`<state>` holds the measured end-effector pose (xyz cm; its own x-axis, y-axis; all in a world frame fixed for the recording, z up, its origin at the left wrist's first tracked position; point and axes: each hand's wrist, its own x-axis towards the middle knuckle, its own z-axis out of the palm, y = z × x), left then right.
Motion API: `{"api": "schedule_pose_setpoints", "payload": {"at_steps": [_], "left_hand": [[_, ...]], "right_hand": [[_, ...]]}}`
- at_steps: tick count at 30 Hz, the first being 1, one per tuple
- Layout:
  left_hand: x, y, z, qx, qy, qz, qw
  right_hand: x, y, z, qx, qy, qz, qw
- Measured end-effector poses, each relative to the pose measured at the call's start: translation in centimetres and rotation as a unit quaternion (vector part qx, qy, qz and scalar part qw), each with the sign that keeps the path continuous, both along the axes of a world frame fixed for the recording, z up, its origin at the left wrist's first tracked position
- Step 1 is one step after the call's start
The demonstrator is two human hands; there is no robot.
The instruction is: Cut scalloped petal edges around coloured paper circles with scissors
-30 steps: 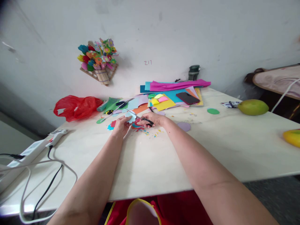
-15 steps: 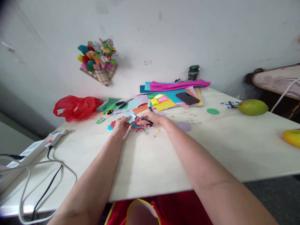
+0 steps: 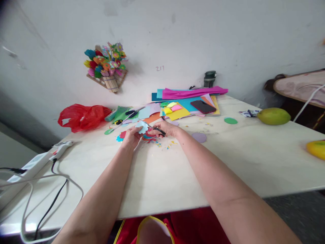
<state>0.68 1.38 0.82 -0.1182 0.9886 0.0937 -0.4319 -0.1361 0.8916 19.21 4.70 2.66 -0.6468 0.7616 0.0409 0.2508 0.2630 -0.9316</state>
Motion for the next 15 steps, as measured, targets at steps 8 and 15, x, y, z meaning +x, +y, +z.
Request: {"api": "schedule_pose_setpoints", "payload": {"at_steps": [8, 15], "left_hand": [[0.02, -0.17, 0.16, -0.009, -0.002, 0.0, 1.0], [0.03, -0.05, -0.09, -0.01, 0.01, -0.018, 1.0]], "right_hand": [[-0.13, -0.13, 0.04, -0.007, 0.008, -0.004, 1.0], [-0.31, -0.05, -0.04, -0.015, 0.019, -0.009, 1.0]]}}
